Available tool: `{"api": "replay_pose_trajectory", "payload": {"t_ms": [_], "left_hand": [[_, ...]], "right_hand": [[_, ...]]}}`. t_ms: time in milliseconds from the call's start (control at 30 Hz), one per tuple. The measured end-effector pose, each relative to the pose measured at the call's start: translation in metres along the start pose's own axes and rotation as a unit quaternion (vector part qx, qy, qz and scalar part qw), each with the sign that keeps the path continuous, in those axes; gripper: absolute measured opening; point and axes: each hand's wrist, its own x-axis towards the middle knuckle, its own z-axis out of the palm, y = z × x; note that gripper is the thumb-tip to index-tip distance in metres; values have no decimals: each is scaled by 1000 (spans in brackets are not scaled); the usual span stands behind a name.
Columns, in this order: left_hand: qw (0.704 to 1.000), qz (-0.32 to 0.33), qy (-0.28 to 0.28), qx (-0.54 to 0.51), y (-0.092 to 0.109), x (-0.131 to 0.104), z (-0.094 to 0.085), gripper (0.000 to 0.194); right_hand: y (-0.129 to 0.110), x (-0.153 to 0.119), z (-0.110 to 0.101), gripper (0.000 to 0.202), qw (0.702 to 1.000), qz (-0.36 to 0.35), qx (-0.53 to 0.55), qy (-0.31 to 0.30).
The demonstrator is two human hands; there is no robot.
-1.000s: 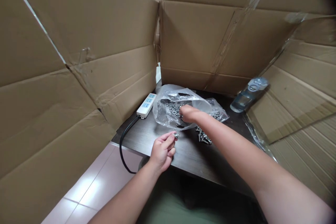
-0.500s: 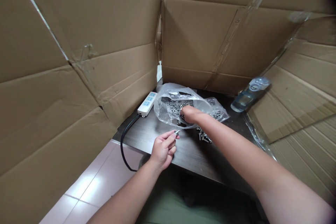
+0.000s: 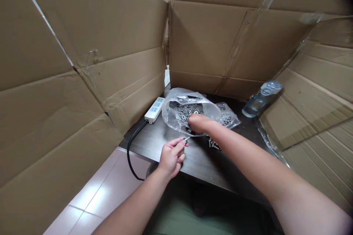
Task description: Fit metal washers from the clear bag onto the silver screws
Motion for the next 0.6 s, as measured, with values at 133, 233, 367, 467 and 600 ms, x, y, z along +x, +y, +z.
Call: {"api": "replay_pose_trajectory", "payload": {"t_ms": [133,233,367,467,600], "left_hand": [[999,24,32,27,-4,-1,4,34],[997,39,50,42,-7,-2,5,38],[997,44,40,54,-9,-2,3,36],[996,35,6,84,-11,-3,3,33],[989,13,-32,144,-14,0,8,30]], "right_hand": [[0,-4,-5,22,998,-15,8,52],[2,-25,-10,26,987,-18,83,138],[2,-75,5,24,858,-48,456,231],[-3,-110,34,26,771,-65,610,170],[-11,-128,70,22,720,-80,661,196]]}}
